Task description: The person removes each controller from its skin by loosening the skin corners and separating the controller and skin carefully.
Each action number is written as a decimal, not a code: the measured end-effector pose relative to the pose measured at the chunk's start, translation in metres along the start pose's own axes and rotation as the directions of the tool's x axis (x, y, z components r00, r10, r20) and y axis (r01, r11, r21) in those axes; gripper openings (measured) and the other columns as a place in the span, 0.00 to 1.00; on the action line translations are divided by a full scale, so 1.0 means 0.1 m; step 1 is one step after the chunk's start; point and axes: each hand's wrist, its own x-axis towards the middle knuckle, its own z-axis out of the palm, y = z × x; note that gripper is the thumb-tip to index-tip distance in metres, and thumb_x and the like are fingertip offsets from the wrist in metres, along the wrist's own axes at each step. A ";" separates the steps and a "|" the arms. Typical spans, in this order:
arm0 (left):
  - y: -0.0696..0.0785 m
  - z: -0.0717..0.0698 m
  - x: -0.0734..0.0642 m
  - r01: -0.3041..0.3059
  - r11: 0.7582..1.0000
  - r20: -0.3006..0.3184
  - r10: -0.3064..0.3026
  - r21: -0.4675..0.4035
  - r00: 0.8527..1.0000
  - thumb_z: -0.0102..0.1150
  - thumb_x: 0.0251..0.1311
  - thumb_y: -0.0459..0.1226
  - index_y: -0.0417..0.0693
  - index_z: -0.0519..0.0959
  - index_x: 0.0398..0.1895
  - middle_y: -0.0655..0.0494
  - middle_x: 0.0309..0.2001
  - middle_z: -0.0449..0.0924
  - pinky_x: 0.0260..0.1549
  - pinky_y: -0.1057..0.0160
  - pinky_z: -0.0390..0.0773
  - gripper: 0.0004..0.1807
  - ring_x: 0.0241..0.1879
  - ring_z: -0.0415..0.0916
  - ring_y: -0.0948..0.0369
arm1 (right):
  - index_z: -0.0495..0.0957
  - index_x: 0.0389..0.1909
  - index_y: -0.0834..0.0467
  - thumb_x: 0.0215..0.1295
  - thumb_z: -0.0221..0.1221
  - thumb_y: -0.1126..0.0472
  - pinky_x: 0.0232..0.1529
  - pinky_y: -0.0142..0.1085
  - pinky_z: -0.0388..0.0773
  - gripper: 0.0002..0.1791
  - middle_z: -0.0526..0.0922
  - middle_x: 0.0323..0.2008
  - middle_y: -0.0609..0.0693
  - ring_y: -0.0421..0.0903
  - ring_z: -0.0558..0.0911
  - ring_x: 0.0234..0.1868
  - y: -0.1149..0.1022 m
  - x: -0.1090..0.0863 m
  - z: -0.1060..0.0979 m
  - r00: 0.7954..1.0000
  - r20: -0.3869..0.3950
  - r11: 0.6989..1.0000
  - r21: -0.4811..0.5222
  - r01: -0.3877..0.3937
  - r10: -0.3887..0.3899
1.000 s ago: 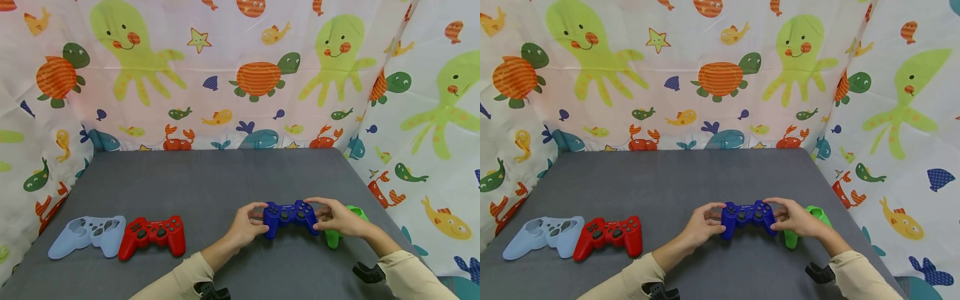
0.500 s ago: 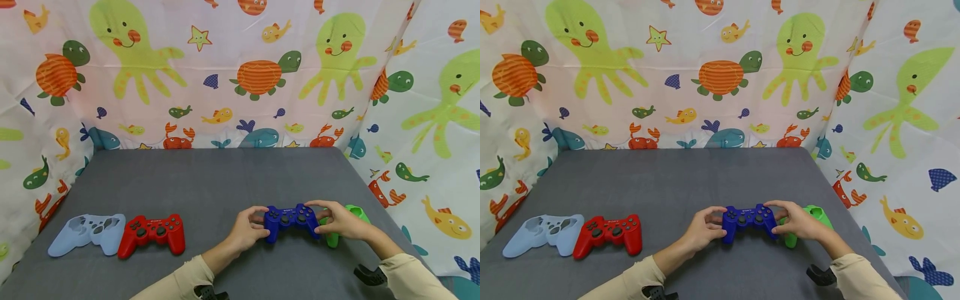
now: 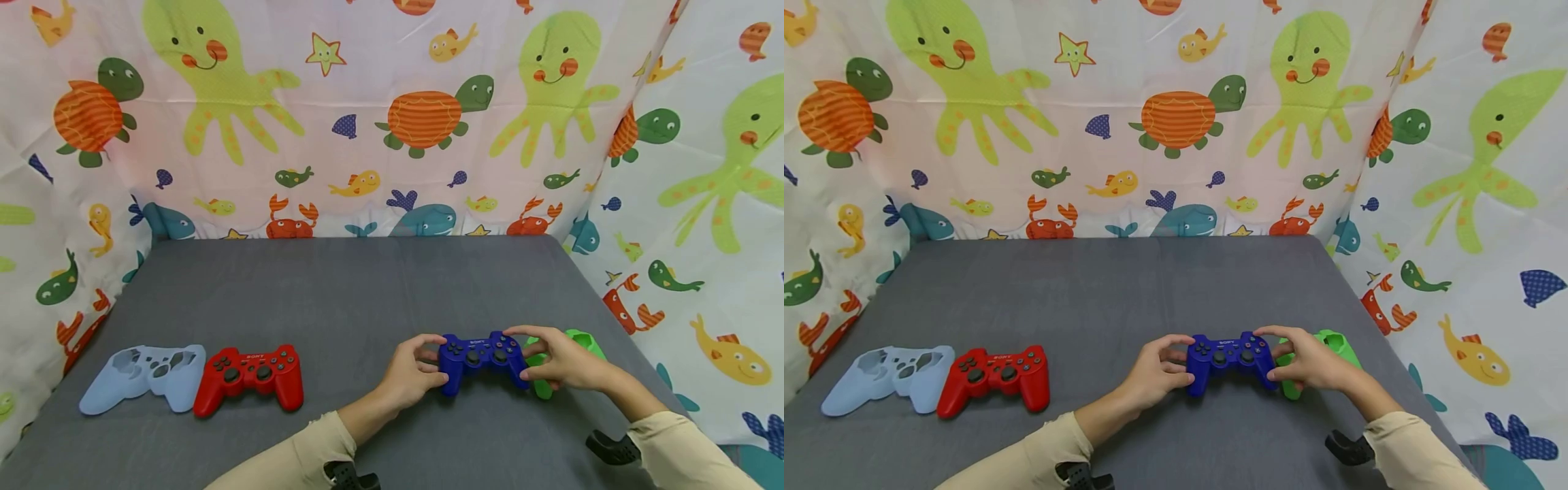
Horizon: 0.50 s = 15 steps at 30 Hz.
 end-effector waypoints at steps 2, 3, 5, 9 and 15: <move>-0.01 0.01 0.01 0.002 1.000 0.005 -0.002 0.004 1.000 0.69 0.52 0.21 0.52 0.80 0.58 0.45 0.46 0.82 0.36 0.60 0.83 0.30 0.38 0.82 0.58 | 0.63 0.72 0.64 0.63 0.68 0.66 0.15 0.35 0.75 0.38 0.79 0.55 0.77 0.37 0.70 0.12 0.01 -0.01 0.00 1.000 -0.008 1.000 -0.022 -0.006 0.006; -0.01 0.02 0.02 0.004 1.000 0.007 -0.004 0.004 1.000 0.69 0.52 0.21 0.52 0.80 0.58 0.46 0.45 0.82 0.36 0.60 0.83 0.30 0.38 0.82 0.58 | 0.64 0.72 0.64 0.63 0.68 0.66 0.15 0.35 0.75 0.38 0.79 0.55 0.77 0.37 0.70 0.12 0.01 -0.02 0.00 1.000 -0.011 0.999 -0.032 -0.007 0.006; -0.02 0.04 0.02 0.003 1.000 0.011 -0.003 -0.004 1.000 0.69 0.51 0.20 0.52 0.80 0.58 0.46 0.45 0.82 0.35 0.61 0.83 0.30 0.37 0.82 0.59 | 0.64 0.72 0.64 0.63 0.68 0.65 0.15 0.35 0.76 0.38 0.80 0.54 0.76 0.37 0.71 0.13 0.02 -0.04 -0.01 1.000 -0.015 0.999 -0.052 -0.003 0.002; -0.03 0.07 0.01 -0.008 1.000 0.012 0.008 -0.020 1.000 0.69 0.50 0.19 0.51 0.80 0.58 0.45 0.45 0.82 0.34 0.61 0.83 0.32 0.37 0.83 0.58 | 0.64 0.71 0.64 0.62 0.68 0.65 0.15 0.36 0.76 0.38 0.81 0.53 0.74 0.37 0.72 0.12 0.03 -0.06 -0.01 1.000 -0.018 0.998 -0.066 0.010 -0.011; -0.03 0.11 0.00 -0.012 1.000 0.008 0.012 -0.003 1.000 0.69 0.50 0.19 0.51 0.80 0.57 0.46 0.43 0.82 0.35 0.60 0.84 0.31 0.38 0.84 0.58 | 0.65 0.71 0.64 0.61 0.69 0.65 0.13 0.37 0.76 0.38 0.82 0.52 0.73 0.36 0.71 0.12 0.06 -0.09 -0.01 1.000 -0.025 0.998 -0.063 0.014 -0.016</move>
